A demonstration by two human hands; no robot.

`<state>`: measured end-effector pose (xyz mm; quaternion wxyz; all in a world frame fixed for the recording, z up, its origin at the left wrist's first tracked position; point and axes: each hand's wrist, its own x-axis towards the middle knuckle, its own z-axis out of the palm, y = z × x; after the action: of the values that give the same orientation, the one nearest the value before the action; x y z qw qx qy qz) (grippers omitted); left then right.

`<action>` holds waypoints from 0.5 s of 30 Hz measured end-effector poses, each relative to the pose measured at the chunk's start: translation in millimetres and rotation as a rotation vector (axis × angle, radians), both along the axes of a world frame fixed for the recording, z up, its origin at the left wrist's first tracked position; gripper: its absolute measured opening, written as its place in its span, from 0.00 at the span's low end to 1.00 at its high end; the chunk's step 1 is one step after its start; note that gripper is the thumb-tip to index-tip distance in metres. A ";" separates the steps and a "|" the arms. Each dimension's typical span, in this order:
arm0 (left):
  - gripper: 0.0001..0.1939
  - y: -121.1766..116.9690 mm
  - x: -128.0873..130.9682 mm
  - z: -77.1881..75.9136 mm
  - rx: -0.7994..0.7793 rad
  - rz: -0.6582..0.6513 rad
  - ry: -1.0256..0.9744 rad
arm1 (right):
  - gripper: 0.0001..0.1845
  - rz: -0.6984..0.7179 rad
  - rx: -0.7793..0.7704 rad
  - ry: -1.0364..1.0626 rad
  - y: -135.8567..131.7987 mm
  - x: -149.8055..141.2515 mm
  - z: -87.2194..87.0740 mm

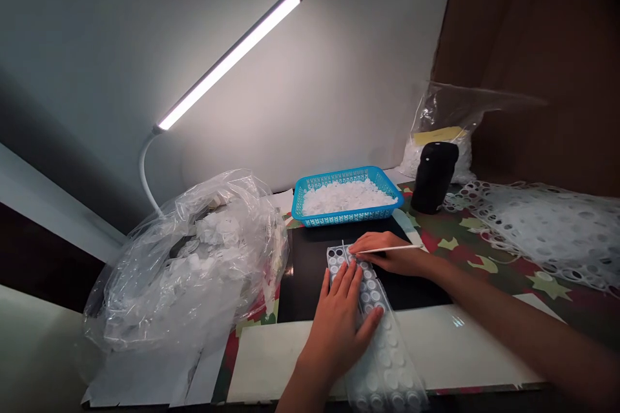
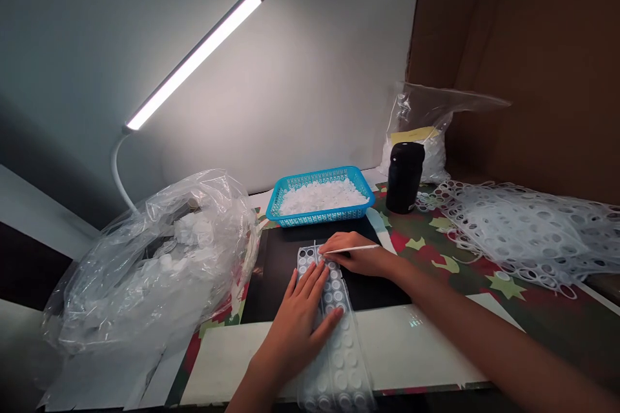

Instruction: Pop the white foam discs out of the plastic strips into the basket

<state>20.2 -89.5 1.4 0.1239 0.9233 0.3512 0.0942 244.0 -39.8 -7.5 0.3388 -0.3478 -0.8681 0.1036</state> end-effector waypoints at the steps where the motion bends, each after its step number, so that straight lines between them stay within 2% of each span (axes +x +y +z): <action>1: 0.31 0.1 0.0 0.2 0.001 0.000 -0.001 | 0.17 0.003 0.005 -0.002 0.5 0.0 -0.7; 7: 0.32 -1.1 1.1 2.3 0.002 0.008 -0.002 | 0.17 -0.002 0.049 -0.022 0.8 -4.5 -8.7; 11: 0.32 -2.4 1.6 3.7 0.007 0.014 0.001 | 0.15 -0.076 0.071 -0.006 0.7 -10.2 -17.2; 15: 0.31 -2.9 1.5 4.4 0.014 0.016 0.000 | 0.15 -0.122 0.065 0.003 -0.3 -13.4 -17.8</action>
<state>21.8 -92.4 5.9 0.1168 0.9213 0.3578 0.0976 230.6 -40.1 -25.4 0.3570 -0.3886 -0.8476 0.0551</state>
